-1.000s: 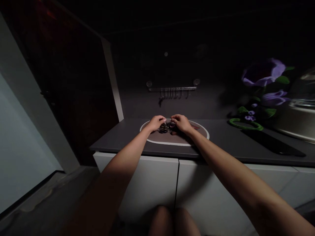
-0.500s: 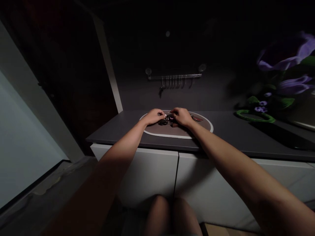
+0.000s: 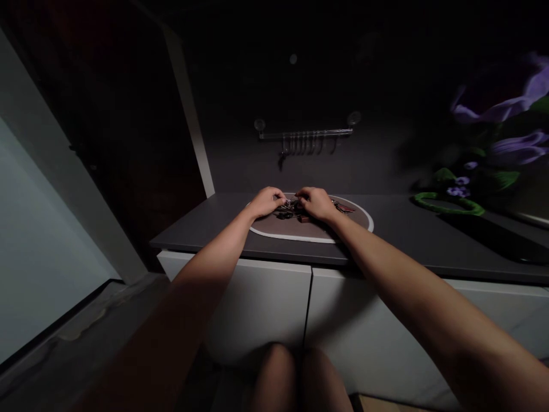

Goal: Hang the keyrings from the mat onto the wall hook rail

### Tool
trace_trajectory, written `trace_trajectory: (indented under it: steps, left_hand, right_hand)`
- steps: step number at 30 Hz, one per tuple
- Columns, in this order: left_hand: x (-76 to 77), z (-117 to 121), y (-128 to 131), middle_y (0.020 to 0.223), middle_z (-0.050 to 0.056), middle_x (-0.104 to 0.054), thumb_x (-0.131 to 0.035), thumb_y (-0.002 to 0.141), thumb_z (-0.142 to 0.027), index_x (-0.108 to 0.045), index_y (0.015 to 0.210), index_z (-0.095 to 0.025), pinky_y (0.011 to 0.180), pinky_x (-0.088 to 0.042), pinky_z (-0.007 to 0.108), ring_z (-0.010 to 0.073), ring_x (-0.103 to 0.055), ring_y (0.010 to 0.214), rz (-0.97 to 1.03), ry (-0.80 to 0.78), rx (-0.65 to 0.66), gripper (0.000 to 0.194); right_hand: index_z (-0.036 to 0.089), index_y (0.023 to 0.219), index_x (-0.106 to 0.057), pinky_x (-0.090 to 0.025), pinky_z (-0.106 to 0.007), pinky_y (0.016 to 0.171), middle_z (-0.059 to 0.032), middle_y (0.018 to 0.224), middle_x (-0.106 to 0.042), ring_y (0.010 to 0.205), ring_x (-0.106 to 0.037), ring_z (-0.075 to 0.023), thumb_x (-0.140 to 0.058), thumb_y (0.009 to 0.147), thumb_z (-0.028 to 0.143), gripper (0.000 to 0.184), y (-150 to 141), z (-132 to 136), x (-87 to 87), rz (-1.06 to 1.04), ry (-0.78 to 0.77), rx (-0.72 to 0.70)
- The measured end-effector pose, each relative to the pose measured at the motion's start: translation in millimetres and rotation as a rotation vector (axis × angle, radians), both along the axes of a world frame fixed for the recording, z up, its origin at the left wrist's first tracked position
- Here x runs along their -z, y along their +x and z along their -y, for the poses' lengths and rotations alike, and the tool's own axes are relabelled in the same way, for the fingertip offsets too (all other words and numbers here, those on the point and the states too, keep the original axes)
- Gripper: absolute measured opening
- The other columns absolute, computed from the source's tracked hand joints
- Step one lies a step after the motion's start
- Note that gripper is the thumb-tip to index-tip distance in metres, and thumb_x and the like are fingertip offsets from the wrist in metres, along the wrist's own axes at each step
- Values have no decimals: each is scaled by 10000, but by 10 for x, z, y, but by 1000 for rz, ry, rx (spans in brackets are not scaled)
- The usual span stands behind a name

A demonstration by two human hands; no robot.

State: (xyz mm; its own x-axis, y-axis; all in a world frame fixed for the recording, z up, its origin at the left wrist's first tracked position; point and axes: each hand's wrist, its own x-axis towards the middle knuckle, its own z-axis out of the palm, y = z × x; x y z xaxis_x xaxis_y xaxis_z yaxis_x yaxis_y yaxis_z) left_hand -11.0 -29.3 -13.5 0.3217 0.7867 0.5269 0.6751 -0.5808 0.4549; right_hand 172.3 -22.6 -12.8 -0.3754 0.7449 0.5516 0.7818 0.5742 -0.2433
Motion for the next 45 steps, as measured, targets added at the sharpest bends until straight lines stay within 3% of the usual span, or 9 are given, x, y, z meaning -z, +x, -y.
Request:
trace_trajectory:
  steps: [9,17,24,31,37,45]
  left_hand:
    - [-44,13,24,812,39,-639,-525,725,-229,-630,773,-135,773,-405,262,135,-553,790,205,139,4,149]
    - [-64,-6,54,755,32,-637,-581,691,-270,-628,767,-132,711,-424,255,127,-554,722,483,77,64,164]
    - [-40,-22,98,751,35,-636,-626,651,-328,-629,791,-121,685,-426,250,115,-546,685,675,-18,117,250]
    - [-42,12,137,774,48,-646,-660,613,-366,-640,778,-117,670,-434,248,121,-557,691,765,-88,182,299]
    - [-42,3,158,716,31,-638,-686,581,-356,-644,767,-120,627,-424,233,106,-544,632,851,-156,214,303]
    - [-18,-24,183,664,18,-626,-714,532,-335,-633,728,-119,588,-405,226,98,-529,587,950,-221,217,302]
  right_hand:
    - [152,997,-606,-393,-256,811,-70,989,-623,907,-548,-158,-437,778,189,279,-12,68,-39,-4,72,-106]
    - [157,995,-584,-385,-286,824,-79,969,-599,900,-527,-164,-408,823,260,267,-35,74,-26,-51,149,-239]
    - [159,926,-575,-381,-276,784,-70,919,-598,857,-521,-155,-417,821,313,244,-70,135,-62,-169,123,-256]
    - [172,784,-540,-384,-243,648,-6,728,-569,674,-487,-115,-464,777,398,239,-87,146,-60,-344,-7,-256]
    - [182,882,-521,-402,-231,589,3,744,-571,666,-507,-113,-518,726,413,278,-107,93,-22,-555,-180,-365]
    - [169,814,-548,-389,-206,514,2,720,-564,605,-484,-95,-572,668,443,312,-96,134,-57,-657,-367,-427]
